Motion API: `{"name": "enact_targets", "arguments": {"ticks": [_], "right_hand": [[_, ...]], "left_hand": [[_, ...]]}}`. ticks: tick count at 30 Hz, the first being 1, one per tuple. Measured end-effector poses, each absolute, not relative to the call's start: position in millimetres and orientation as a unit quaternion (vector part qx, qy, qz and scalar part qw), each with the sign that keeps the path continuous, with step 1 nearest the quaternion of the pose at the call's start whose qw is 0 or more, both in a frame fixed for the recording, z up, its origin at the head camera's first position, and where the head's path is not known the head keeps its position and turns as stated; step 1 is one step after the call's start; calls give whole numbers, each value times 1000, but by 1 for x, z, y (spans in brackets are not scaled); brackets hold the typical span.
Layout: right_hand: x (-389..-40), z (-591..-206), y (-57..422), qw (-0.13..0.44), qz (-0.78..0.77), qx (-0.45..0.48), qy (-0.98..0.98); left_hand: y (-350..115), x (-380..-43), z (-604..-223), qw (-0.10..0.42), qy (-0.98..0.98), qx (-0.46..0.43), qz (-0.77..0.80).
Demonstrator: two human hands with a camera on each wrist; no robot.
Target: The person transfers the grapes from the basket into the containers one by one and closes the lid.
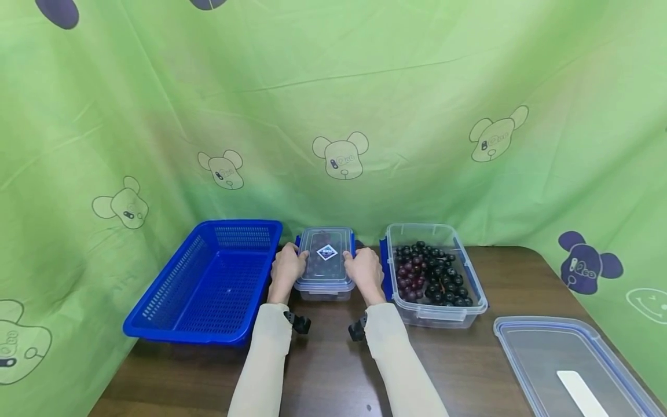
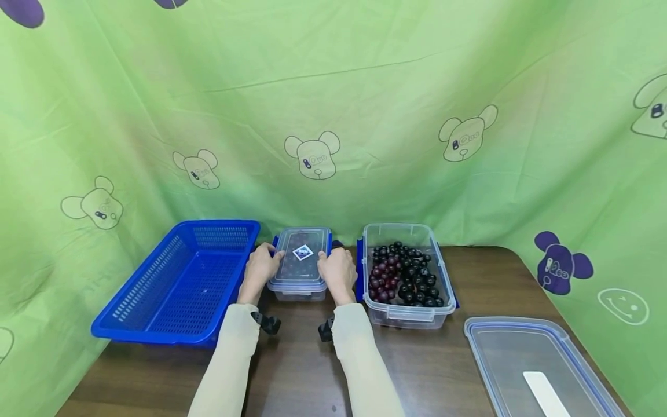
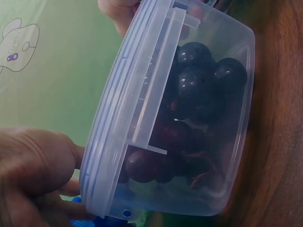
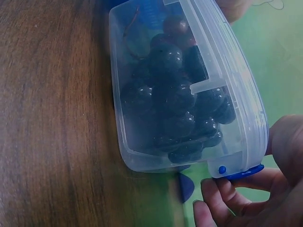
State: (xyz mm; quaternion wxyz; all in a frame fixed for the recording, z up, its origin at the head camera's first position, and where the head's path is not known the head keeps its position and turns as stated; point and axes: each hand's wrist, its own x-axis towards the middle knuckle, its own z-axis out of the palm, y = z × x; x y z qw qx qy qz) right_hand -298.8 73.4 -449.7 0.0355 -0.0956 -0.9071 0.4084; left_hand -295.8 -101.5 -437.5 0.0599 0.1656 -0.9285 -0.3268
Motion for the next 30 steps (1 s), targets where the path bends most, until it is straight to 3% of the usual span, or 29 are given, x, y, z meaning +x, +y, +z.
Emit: {"name": "enact_targets", "arguments": {"ticks": [30], "right_hand": [[-299, -450, 74, 38, 409, -92, -907]], "left_hand": [[-94, -294, -438, 119, -935, 169, -289]]}}
